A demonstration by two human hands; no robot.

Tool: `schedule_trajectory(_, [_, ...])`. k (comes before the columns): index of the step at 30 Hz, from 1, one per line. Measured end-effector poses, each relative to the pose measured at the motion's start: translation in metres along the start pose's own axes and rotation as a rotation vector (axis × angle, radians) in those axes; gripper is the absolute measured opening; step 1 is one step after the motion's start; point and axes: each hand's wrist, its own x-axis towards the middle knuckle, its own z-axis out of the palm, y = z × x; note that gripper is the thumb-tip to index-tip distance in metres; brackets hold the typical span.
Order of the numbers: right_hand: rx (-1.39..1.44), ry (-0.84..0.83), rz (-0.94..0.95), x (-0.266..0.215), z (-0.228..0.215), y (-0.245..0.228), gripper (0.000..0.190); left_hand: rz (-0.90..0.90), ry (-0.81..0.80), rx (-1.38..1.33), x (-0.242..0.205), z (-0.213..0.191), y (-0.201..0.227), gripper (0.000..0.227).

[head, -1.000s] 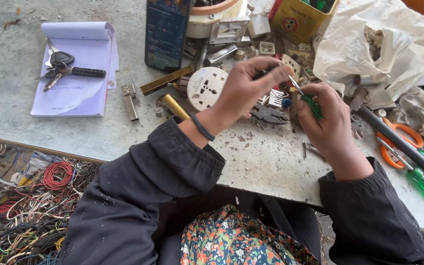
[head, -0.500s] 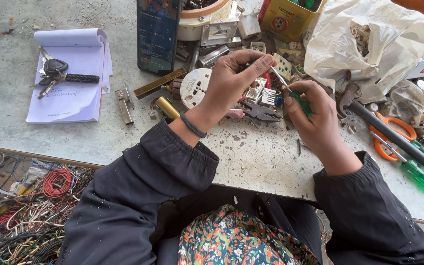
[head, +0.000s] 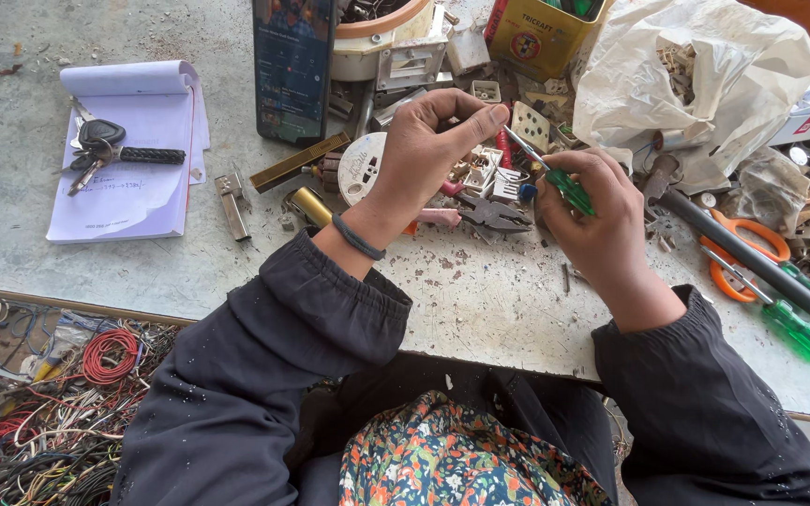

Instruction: The person disassembles and reassembles small lock mechanisms on a cluttered workbench. They use a hammer, screwdriver, and pliers to remove pins, adjust internal components, and test the lock cylinder with a key.

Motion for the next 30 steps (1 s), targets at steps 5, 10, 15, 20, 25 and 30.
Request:
schedule_trajectory(5, [0.013, -0.008, 0.016, 0.001, -0.002, -0.005, 0.022, 0.048, -0.04, -0.099, 0.003, -0.003, 0.001, 0.027])
schedule_trajectory(10, [0.044, -0.034, 0.016, 0.002, -0.005, -0.011, 0.022, -0.091, -0.057, -0.244, 0.002, -0.006, 0.004, 0.036])
schedule_trajectory(15, [0.042, -0.053, 0.014, 0.003, -0.007, -0.019, 0.027, -0.091, -0.115, -0.198, 0.001, -0.004, 0.0, 0.043])
schedule_trajectory(20, [-0.038, -0.07, 0.027, 0.005, -0.009, -0.023, 0.036, -0.014, -0.098, -0.071, 0.002, -0.002, -0.002, 0.041])
schedule_trajectory(25, [-0.089, -0.08, 0.056, 0.008, -0.011, -0.023, 0.036, 0.097, -0.141, 0.014, -0.003, 0.005, 0.007, 0.029])
schedule_trajectory(30, [-0.088, -0.096, 0.085, 0.009, -0.014, -0.022, 0.033, 0.185, -0.159, 0.412, -0.012, 0.008, 0.016, 0.042])
